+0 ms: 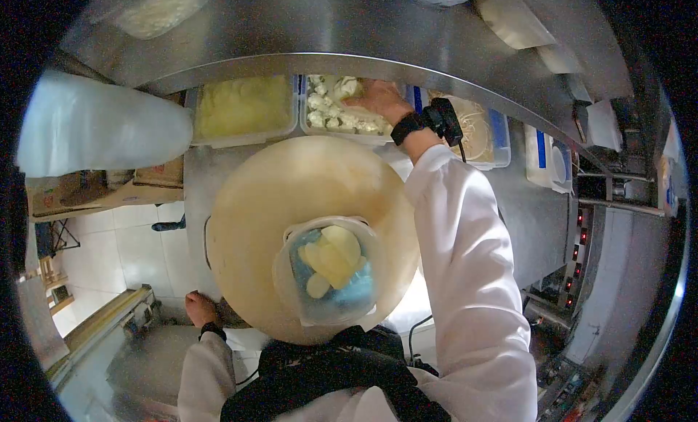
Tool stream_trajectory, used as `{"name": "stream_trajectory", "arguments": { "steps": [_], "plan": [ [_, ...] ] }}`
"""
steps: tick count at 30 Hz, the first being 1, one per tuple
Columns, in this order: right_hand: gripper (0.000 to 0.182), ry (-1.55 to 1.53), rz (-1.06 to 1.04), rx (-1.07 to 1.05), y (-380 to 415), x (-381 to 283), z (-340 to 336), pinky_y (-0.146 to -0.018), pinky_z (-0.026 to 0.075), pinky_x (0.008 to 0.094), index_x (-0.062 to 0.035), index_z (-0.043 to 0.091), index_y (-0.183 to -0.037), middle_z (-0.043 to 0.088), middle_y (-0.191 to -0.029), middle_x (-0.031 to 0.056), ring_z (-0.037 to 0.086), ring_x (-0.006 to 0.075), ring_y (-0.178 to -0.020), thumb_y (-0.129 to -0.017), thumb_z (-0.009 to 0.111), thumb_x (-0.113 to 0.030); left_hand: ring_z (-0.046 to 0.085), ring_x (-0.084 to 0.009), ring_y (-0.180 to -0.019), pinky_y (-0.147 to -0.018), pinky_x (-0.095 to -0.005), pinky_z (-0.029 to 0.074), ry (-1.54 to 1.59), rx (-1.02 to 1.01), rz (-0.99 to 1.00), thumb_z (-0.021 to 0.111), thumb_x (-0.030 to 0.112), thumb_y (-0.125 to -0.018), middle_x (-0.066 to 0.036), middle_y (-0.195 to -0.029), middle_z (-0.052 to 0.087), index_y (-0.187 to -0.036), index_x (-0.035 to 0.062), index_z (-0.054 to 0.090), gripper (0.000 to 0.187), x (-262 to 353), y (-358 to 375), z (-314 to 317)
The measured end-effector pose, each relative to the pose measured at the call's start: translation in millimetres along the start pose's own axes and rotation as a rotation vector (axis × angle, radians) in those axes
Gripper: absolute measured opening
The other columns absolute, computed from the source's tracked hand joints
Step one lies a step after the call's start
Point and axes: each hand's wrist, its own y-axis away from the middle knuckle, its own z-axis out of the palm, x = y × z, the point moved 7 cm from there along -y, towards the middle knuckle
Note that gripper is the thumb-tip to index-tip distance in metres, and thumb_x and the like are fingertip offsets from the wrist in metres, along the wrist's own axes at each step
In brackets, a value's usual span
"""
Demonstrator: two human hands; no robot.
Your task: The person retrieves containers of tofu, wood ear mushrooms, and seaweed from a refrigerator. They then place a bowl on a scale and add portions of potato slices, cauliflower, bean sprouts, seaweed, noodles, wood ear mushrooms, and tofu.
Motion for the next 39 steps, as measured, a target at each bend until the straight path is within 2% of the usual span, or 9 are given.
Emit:
{"name": "stream_trajectory", "arguments": {
  "steps": [5,7,11,15,17,23,25,32,39],
  "plan": [
    [0.061,-0.003,0.02,-0.093,0,-5,-4,-0.094,0.035,0.0366,-0.0032,0.051,-0.118,0.051,-0.12,0.0172,0.047,0.0303,-0.11,-0.072,0.065,-0.042,0.057,-0.0373,-0.086,-0.068,-0.0485,0.042,-0.054,0.007,-0.064,0.029,0.037,-0.087,-0.014,-0.093,0.063,-0.09,0.0118,0.064,0.043,-3,2,-3],
    [0.042,-0.465,0.28,-0.137,16,11,-17,-0.085,0.04,0.0326,-0.008,0.059,-0.108,0.059,-0.112,0.0076,0.051,0.0206,-0.103,-0.076,0.065,-0.035,0.057,-0.0374,-0.086,-0.068,-0.0487,0.042,0.026,0.008,0.032,0.029,0.036,-0.087,-0.014,-0.092,0.063,-0.088,0.0114,0.064,0.043,1,2,-3],
    [0.023,-1.039,0.35,-0.066,42,12,-43,-0.072,0.041,0.0279,-0.0116,0.063,-0.097,0.062,-0.096,-0.002,0.052,0.0112,-0.093,-0.079,0.065,-0.027,0.057,-0.0373,-0.086,-0.069,-0.0486,0.042,-0.014,0.002,0.088,0.03,0.036,-0.087,-0.014,-0.092,0.063,-0.088,0.0113,0.064,0.042,-3,-3,2],
    [0.026,-1.27,0.459,0.063,74,16,-62,-0.07,0.042,0.0268,-0.0095,0.059,-0.102,0.061,-0.095,0.0003,0.053,0.0102,-0.089,-0.08,0.063,-0.022,0.058,-0.0371,-0.085,-0.069,-0.0483,0.043,0.036,0.021,0.076,0.03,0.036,-0.087,-0.014,-0.092,0.063,-0.089,0.0111,0.064,0.042,-4,-2,1],
    [0.028,-1.442,0.41,-0.054,101,-7,-82,-0.072,0.044,0.0246,-0.006,0.054,-0.107,0.059,-0.095,0.0035,0.053,0.0102,-0.088,-0.082,0.06,-0.016,0.058,-0.037,-0.084,-0.068,-0.0483,0.043,0.062,0.025,0.111,0.03,0.036,-0.087,-0.014,-0.091,0.063,-0.089,0.0113,0.064,0.042,-2,0,-2],
    [0.026,-1.385,0.03,-0.207,195,-107,-160,-0.078,0.045,0.0252,-0.0064,0.056,-0.102,0.057,-0.095,0.0011,0.054,0.0097,-0.088,-0.077,0.062,-0.008,0.058,-0.0382,-0.081,-0.066,-0.0497,0.042,0.008,-0.01,0.015,0.032,0.034,-0.086,-0.015,-0.09,0.063,-0.087,0.0114,0.063,0.039,9,9,-11],
    [0.028,-1.226,-0.088,-0.329,215,-133,-164,-0.082,0.042,0.0242,-0.0059,0.055,-0.102,0.056,-0.098,0.0009,0.053,0.0096,-0.091,-0.075,0.064,-0.006,0.056,-0.0416,-0.084,-0.069,-0.0502,0.042,0.033,-0.032,-0.018,0.032,0.035,-0.09,-0.021,-0.093,0.061,-0.093,0.0048,0.061,0.042,13,14,-16],
    [0.029,-1.188,-0.087,-0.408,239,-178,-151,-0.082,0.039,0.0245,-0.004,0.057,-0.099,0.054,-0.094,0.0014,0.05,0.0108,-0.09,-0.07,0.062,0.002,0.058,-0.0388,-0.08,-0.066,-0.0508,0.042,-0.004,0.024,0.002,0.032,0.035,-0.086,-0.015,-0.089,0.063,-0.085,0.0115,0.063,0.039,2,5,-7],
    [0.027,-1.206,-0.105,-0.461,242,-182,-146,-0.087,0.039,0.0243,-0.0051,0.055,-0.104,0.056,-0.1,0.0024,0.05,0.0111,-0.098,-0.078,0.063,-0.007,0.058,-0.0383,-0.081,-0.066,-0.0508,0.043,0.015,0.024,0.033,0.032,0.035,-0.086,-0.015,-0.089,0.063,-0.086,0.0113,0.063,0.039,2,4,-6]
  ]
}}
